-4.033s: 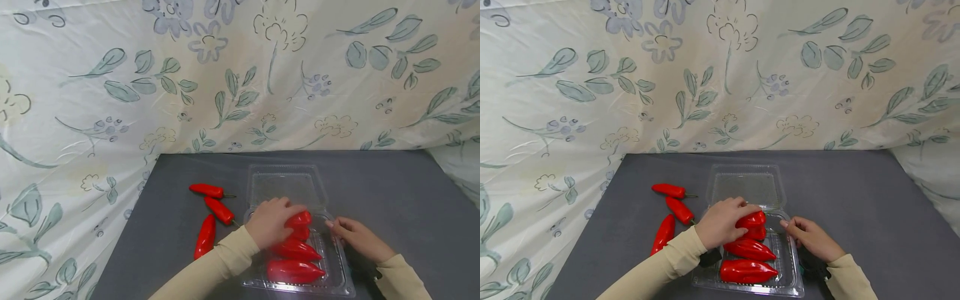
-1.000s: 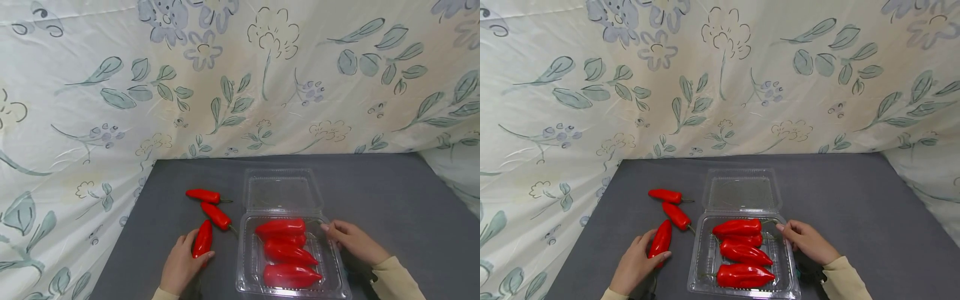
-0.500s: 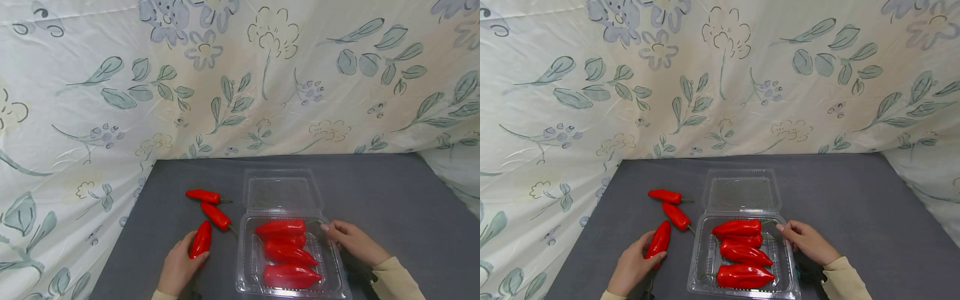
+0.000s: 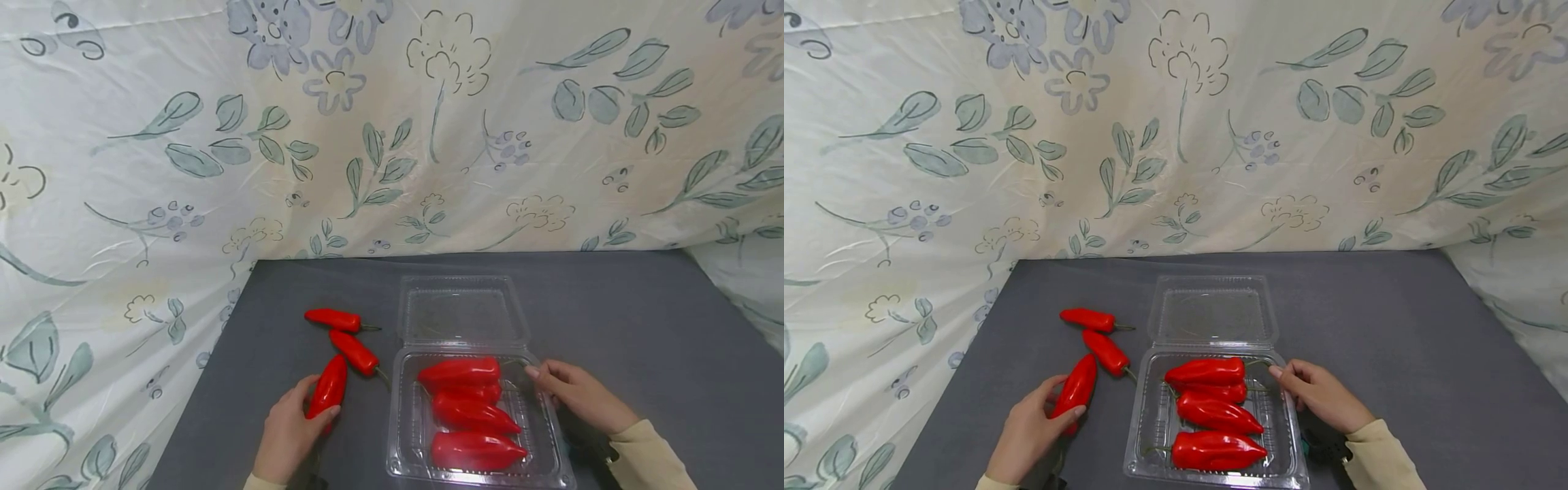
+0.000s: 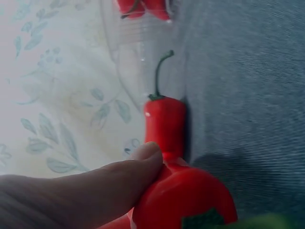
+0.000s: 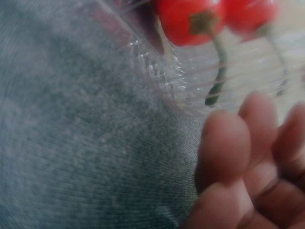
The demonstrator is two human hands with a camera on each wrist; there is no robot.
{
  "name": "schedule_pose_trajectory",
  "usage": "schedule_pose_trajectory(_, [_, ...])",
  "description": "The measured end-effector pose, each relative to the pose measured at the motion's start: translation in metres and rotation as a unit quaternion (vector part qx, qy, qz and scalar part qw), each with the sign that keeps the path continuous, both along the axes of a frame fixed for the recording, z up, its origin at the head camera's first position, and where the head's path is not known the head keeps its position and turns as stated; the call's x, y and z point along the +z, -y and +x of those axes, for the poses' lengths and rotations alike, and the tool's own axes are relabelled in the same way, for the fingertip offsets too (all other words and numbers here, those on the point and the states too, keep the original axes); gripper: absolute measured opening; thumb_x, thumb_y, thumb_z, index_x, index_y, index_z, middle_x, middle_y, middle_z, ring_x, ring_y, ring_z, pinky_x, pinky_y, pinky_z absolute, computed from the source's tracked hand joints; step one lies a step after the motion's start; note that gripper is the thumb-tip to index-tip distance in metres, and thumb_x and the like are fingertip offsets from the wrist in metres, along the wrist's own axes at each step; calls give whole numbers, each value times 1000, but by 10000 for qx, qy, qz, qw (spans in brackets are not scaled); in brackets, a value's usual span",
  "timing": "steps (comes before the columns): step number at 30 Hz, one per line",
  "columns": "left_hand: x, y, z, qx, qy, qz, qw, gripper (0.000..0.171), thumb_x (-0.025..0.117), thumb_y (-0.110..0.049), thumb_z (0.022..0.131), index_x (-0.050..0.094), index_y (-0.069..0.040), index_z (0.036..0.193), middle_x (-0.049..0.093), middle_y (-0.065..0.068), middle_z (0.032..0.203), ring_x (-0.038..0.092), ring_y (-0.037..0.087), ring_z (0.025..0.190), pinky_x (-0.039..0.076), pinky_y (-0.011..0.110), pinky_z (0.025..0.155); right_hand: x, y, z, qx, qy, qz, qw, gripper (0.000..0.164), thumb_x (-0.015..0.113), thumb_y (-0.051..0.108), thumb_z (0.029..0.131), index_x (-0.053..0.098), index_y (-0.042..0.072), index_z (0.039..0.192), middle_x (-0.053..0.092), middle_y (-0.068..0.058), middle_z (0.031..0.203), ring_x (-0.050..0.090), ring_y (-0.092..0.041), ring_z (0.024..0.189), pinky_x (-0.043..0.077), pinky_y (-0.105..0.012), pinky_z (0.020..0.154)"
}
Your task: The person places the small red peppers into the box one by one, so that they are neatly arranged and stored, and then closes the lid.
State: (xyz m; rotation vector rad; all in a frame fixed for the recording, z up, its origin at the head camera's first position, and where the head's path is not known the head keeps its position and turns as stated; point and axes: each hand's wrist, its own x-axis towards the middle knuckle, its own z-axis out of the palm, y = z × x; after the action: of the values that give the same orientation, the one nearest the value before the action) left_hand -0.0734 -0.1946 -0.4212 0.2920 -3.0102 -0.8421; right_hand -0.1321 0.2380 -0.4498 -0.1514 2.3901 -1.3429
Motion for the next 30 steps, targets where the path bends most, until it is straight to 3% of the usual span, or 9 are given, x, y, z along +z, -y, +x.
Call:
schedule_pose_trajectory(8, [14, -7, 1, 84, -105, 139, 9998, 58, 84, -24, 72, 59, -7, 122, 62, 6, 87, 50, 14, 65, 43, 26, 54, 0, 1, 1, -13, 79, -54, 10000, 33, 52, 35, 97, 56, 4, 86, 56, -7, 74, 54, -17, 67, 45, -29, 58])
schedule_pose_trajectory(15, [30, -20, -2, 58, -330, 174, 9993, 58, 85, -24, 71, 59, -10, 121, 64, 5, 92, 54, 15, 73, 51, 29, 59, 0, 0, 1, -75, 101, 63, 9999, 35, 53, 39, 96, 55, 6, 85, 56, -7, 73, 55, -17, 68, 46, -29, 59])
schedule_pose_trajectory(19, [35, -29, -1, -288, -693, 246, 9969, 57, 86, -23, 70, 60, -10, 120, 64, 5, 93, 56, 15, 76, 51, 29, 61, 1, 1, 3, -92, 129, 64, 9999, 36, 53, 39, 96, 55, 5, 85, 57, -8, 74, 55, -18, 68, 46, -29, 60])
schedule_pose_trajectory(25, [39, -47, -3, -853, -1336, 386, 9866, 55, 86, -19, 70, 61, -13, 119, 64, 2, 96, 58, 14, 81, 53, 29, 65, 1, 4, 5, -63, 153, 40, 9999, 36, 53, 39, 96, 55, 5, 85, 57, -8, 76, 54, -19, 68, 47, -29, 59])
schedule_pose_trajectory(30, [45, -66, -4, -1294, -1407, 663, 9793, 54, 85, -19, 71, 60, -17, 119, 64, 0, 102, 59, 14, 86, 55, 30, 70, -2, 4, 5, -40, 106, -4, 9999, 35, 51, 37, 97, 55, 4, 86, 57, -8, 77, 54, -17, 67, 47, -29, 59])
